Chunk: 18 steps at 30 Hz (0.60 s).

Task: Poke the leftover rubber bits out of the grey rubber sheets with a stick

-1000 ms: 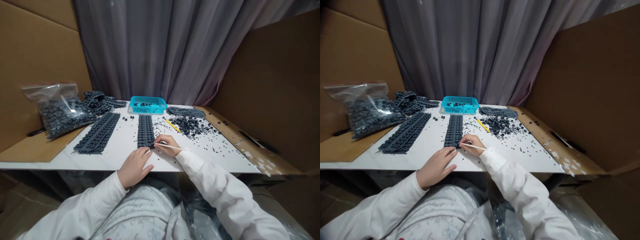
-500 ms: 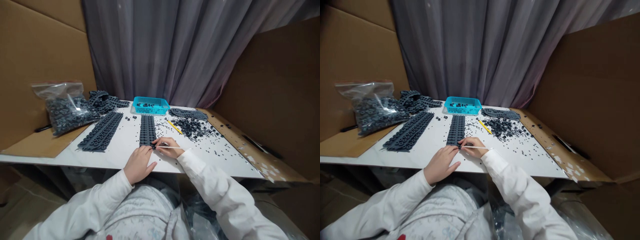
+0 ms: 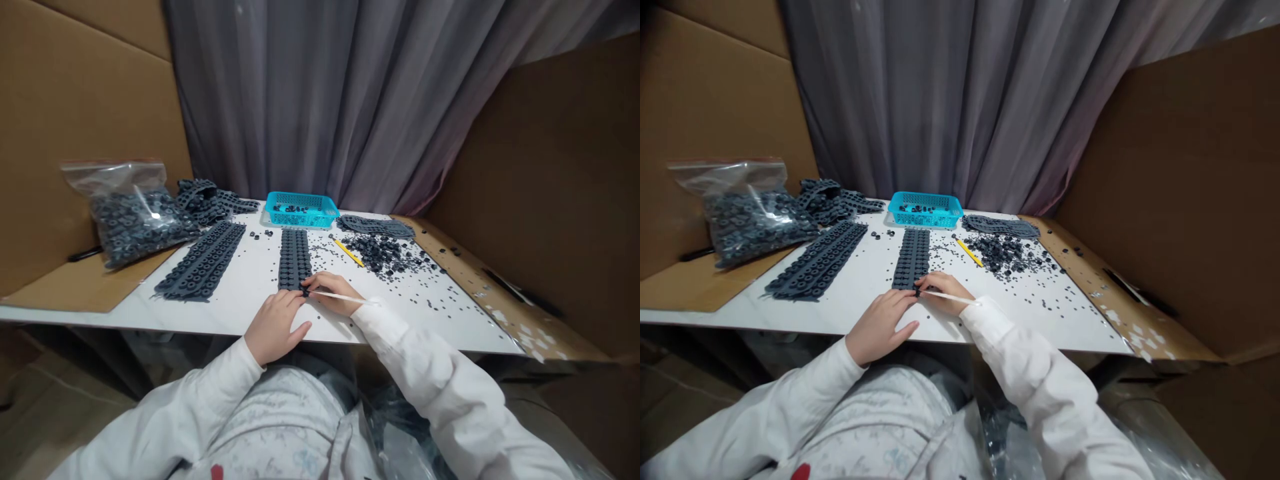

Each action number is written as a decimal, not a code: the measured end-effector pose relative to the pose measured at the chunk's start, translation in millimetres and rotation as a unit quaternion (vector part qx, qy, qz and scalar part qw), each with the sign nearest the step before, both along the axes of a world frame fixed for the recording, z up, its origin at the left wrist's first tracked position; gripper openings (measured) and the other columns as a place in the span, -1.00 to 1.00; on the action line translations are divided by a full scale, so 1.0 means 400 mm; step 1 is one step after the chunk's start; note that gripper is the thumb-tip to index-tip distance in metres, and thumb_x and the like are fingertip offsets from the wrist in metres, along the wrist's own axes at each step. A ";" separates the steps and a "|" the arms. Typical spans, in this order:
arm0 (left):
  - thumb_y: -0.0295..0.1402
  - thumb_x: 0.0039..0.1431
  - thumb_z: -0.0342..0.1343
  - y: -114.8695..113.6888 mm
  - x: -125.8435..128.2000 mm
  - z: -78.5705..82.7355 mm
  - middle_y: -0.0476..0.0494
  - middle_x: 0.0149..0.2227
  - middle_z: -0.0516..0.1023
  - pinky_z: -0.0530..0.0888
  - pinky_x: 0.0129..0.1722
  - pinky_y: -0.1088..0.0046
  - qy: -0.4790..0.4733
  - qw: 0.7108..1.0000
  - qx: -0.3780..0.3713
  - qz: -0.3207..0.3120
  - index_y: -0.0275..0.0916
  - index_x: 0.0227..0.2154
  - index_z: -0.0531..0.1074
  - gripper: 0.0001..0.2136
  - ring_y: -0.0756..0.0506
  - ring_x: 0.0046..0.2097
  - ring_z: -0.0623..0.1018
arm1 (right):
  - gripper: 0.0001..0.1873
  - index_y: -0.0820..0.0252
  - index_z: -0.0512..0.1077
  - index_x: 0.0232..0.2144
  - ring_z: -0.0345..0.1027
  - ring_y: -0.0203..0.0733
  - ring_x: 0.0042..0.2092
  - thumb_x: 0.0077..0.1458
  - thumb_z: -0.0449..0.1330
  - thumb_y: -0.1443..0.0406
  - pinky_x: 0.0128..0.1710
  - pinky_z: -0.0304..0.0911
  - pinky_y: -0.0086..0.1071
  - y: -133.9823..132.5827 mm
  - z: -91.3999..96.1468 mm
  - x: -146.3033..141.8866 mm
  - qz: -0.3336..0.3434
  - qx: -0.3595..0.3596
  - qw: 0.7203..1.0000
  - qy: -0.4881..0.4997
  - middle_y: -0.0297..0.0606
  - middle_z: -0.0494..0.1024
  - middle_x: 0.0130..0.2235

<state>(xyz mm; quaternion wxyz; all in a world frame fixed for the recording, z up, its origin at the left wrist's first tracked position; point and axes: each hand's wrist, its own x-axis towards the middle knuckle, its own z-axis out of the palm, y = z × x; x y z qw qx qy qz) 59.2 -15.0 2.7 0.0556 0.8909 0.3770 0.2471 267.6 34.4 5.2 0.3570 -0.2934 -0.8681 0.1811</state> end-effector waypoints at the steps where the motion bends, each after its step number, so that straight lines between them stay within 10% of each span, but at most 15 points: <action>1: -0.26 0.17 0.08 0.000 0.000 0.001 -0.25 0.03 0.43 0.35 0.00 0.15 0.000 1.000 -0.003 0.003 -0.27 -0.04 0.37 -0.68 -0.24 0.05 0.37 | -0.83 0.17 0.42 -0.35 0.43 -0.12 -0.08 0.20 0.10 0.21 -0.08 0.37 -0.21 0.002 -0.001 -0.001 0.002 0.011 1.000 -0.014 -0.08 0.57 -0.15; 18: -0.25 0.14 0.11 0.001 0.003 0.004 -0.23 -0.03 0.46 0.35 -0.04 0.16 -0.005 1.000 -0.004 0.005 -0.23 -0.06 0.37 -0.68 -0.24 -0.01 0.39 | -0.79 0.14 0.40 -0.27 0.38 -0.07 -0.08 0.25 -0.02 0.26 -0.06 0.33 -0.16 0.027 -0.013 -0.002 -0.074 0.075 0.993 -0.054 -0.08 0.53 -0.14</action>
